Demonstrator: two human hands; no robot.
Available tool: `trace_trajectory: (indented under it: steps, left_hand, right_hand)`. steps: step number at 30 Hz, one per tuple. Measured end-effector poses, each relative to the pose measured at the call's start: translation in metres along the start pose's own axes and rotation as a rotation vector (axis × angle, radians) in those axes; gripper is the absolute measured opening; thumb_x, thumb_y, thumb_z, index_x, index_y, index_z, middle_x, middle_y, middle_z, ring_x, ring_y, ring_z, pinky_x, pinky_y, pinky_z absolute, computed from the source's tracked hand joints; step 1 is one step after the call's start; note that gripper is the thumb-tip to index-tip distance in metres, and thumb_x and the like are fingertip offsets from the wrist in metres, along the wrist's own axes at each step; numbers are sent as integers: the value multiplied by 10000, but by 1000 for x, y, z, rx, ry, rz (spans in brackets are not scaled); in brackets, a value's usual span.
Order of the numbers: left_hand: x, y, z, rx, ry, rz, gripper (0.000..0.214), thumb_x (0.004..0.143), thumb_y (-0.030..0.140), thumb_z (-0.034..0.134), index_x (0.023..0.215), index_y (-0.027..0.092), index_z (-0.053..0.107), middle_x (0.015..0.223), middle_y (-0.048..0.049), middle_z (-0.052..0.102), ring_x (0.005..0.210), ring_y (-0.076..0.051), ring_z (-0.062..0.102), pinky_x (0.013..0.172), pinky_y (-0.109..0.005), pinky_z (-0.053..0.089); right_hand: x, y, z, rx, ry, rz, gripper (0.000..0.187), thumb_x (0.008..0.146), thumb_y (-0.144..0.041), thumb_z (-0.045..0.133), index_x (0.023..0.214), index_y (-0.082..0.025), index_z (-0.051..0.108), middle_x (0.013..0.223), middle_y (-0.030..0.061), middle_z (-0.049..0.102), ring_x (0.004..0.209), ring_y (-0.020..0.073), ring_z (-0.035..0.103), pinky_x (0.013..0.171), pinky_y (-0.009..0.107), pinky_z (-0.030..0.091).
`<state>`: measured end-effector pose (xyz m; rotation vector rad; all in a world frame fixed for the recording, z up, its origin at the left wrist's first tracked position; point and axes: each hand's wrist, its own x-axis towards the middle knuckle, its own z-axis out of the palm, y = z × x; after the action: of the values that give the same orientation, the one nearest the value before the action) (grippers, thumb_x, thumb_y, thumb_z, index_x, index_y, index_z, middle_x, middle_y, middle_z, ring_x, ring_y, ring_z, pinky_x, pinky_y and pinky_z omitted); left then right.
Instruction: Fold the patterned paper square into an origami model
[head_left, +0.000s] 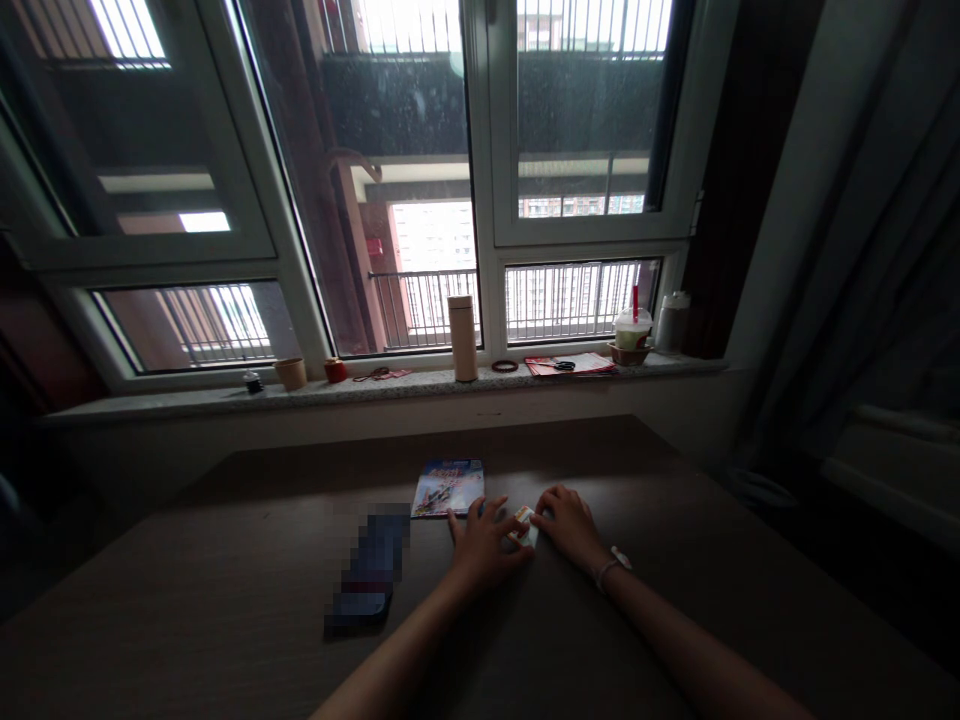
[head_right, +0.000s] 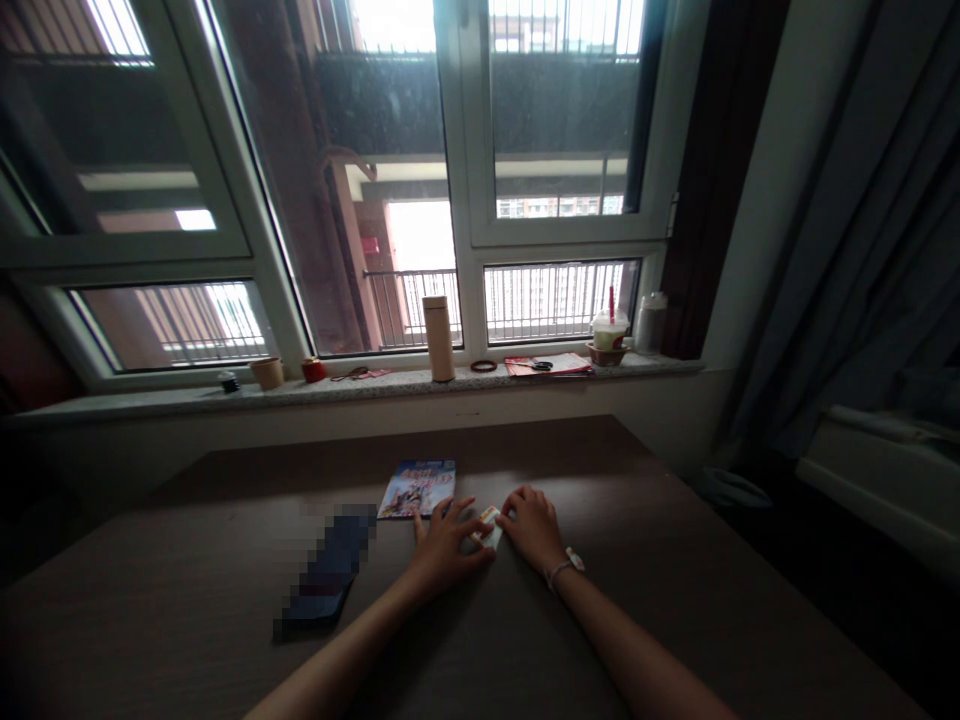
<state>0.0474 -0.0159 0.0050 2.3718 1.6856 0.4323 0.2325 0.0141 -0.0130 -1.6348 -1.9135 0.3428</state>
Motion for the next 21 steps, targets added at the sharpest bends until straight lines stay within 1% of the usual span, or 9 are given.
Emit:
trace_trajectory:
  steps: [7,12,17,19,21]
  left_hand:
    - [0,0,-1,7,6,-4,378,764,598,652,1108,441,660,1517,50,365,1412,-384,194,1078,-723,-19]
    - [-1,1,-2,16,19,13,367,769,609,640,1102,455,659,1512,51,375,1410,-396,199,1048,-757,-48]
    - [-1,0,-2,15,40,23,345,757,606,656,1061,445,677,1497,56,398,1408,-393,208,1052,-746,-86]
    - [-1,-1,-2,12,42,21,349,754,607,657,1062,443,678,1493,58,403,1406,-396,215,1055,-744,-88]
    - [-2,-2,-2,10,45,28,354,757,615,647,1069,448,673,1489,62,408,1403,-400,221,1051,-751,-87]
  right_hand:
    - [-2,-3,-3,-7,-13,1,137,821,-365,606,852,-245,667,1048,37,609,1071,221,515,952,340,342]
    - [-1,0,-1,23,6,13,145,815,-364,611,865,-237,661,1033,44,612,1070,224,523,955,340,348]
    - [3,9,-2,159,10,19,160,815,-337,582,835,-214,682,989,52,641,1034,221,558,951,327,377]
    - [4,13,-5,251,16,-11,155,805,-308,568,819,-202,681,943,52,656,993,218,580,928,318,405]
    - [3,16,-9,285,30,-29,165,797,-274,545,861,-209,682,961,42,659,981,202,590,910,297,426]
